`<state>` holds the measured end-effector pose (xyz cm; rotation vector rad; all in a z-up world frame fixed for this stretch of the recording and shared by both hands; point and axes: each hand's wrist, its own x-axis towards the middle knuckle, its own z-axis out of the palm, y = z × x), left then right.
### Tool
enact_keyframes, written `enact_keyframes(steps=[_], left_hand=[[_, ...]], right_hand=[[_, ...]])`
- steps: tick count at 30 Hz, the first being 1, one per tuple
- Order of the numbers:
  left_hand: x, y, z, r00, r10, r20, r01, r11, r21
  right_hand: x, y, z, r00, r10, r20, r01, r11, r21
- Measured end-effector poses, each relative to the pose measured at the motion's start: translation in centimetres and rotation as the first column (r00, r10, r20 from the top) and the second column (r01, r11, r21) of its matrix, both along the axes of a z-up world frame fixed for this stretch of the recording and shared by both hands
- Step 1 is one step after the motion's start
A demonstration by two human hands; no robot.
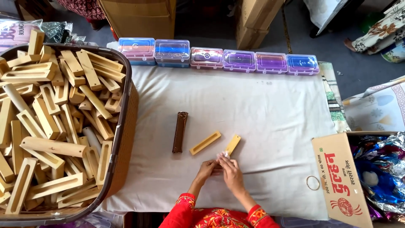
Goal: The recorder assembles small wooden rectangular pieces and wraps them in foil or blue film at a packing station.
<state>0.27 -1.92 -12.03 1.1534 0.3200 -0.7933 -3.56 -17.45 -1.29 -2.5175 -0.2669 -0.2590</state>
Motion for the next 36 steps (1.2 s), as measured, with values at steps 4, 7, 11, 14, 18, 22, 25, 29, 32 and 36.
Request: enact_keyframes(steps=[4, 7, 11, 14, 18, 22, 25, 29, 32, 36], left_hand=[[0.4, 0.1, 2.0, 0.998, -0.043, -0.037, 0.044, 0.998, 0.038], [0.4, -0.1, 1.7, 0.998, -0.053, -0.040, 0.055, 0.997, 0.045], [0.1, 0.0, 1.4, 1.000, -0.019, -0.022, 0.020, 0.999, 0.028], [0.4, -0.3, 0.7, 1.000, -0.003, -0.001, 0.003, 1.000, 0.011], [0.2, 0.0, 1.4, 0.998, -0.061, 0.005, 0.061, 0.998, 0.012], [-0.7, -0.1, 2.0, 0.999, -0.037, 0.012, 0.036, 0.999, 0.036], [-0.7, 0.1, 4.5, 0.994, -0.034, 0.102, 0.030, 0.999, 0.044], [-1.0, 0.5, 9.3, 0.833, -0.161, 0.530, -0.141, 0.863, 0.484], [-1.1, 0.5, 10.4, 0.635, -0.352, 0.688, -0.339, 0.673, 0.658], [-1.0, 0.3, 11.1, 0.654, -0.368, 0.661, -0.334, 0.644, 0.688]], right_hand=[[3.6, -2.9, 0.0, 0.996, 0.035, 0.080, -0.032, 0.999, -0.034], [7.0, -5.4, -1.1, 0.956, -0.215, -0.199, 0.201, 0.975, -0.090], [5.5, -3.8, -1.9, 0.972, -0.216, -0.090, 0.205, 0.971, -0.123], [2.1, -1.3, 0.2, 0.994, -0.110, -0.024, 0.108, 0.992, -0.058], [0.1, -1.2, 0.5, 0.999, 0.037, -0.040, -0.036, 0.999, 0.019], [4.9, -4.2, 0.3, 0.995, -0.066, -0.074, 0.062, 0.997, -0.054], [7.7, -5.2, 0.2, 0.979, -0.184, -0.088, 0.177, 0.981, -0.076], [4.8, -3.3, -1.1, 0.971, -0.210, -0.113, 0.206, 0.977, -0.045], [0.8, -1.2, -0.7, 0.999, -0.032, 0.014, 0.032, 0.999, -0.021], [-0.1, -1.4, 0.9, 0.982, 0.142, 0.128, -0.135, 0.989, -0.056]])
